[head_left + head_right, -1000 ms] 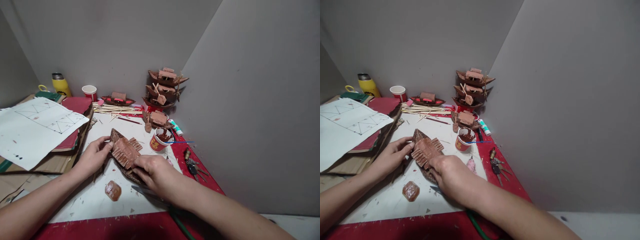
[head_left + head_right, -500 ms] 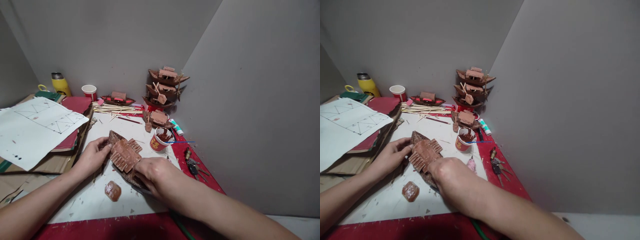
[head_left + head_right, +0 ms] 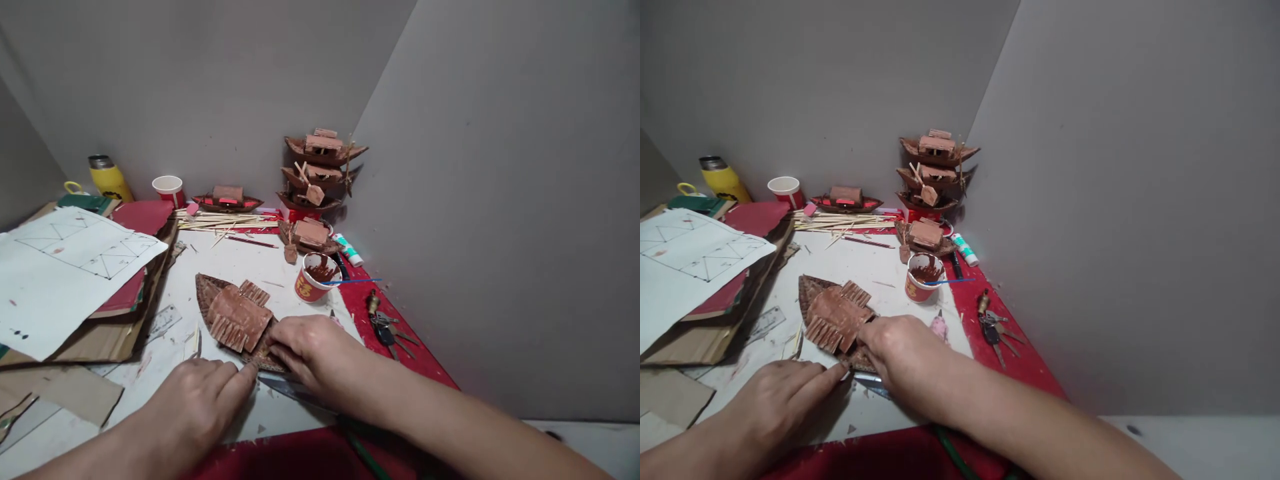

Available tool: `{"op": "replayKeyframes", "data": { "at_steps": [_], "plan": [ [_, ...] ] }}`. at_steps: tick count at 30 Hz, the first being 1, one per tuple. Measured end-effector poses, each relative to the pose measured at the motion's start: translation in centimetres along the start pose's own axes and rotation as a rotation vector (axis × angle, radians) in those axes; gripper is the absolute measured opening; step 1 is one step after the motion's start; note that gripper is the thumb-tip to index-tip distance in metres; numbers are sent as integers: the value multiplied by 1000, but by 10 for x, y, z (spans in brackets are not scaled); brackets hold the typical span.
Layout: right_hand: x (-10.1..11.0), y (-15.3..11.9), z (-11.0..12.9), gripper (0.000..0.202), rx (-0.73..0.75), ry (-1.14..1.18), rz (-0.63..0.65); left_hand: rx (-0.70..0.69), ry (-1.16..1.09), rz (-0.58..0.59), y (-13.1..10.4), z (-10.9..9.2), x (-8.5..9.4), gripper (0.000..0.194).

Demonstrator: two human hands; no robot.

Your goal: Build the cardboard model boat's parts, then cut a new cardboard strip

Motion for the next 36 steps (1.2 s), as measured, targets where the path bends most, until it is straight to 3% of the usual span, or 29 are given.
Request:
{"op": "replayKeyframes", "data": {
  "at_steps": [5, 17, 22, 36],
  "plan": [
    [-1, -1, -5, 13, 45, 10, -24, -7, 110, 49, 7, -1, -15, 32],
    [-2, 5, 10, 12, 231, -163, 92, 8, 200, 97, 11, -8, -21, 43],
    [-4, 12, 20, 14, 251, -234, 208, 32, 164, 92, 14, -7, -19, 38],
    [-15, 9, 7, 10, 229, -173, 103, 10, 141, 12, 12, -4, -18, 27]
  ]
}}
Point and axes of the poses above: each hand's wrist, its own y-axis towards the middle knuckle, its own x-axis out of the back of the hand, z = x × y, the point moved 6 cm from there along y, towards the middle knuckle, and after that the axes turned 5 degrees about x, right-handed, at the moved point
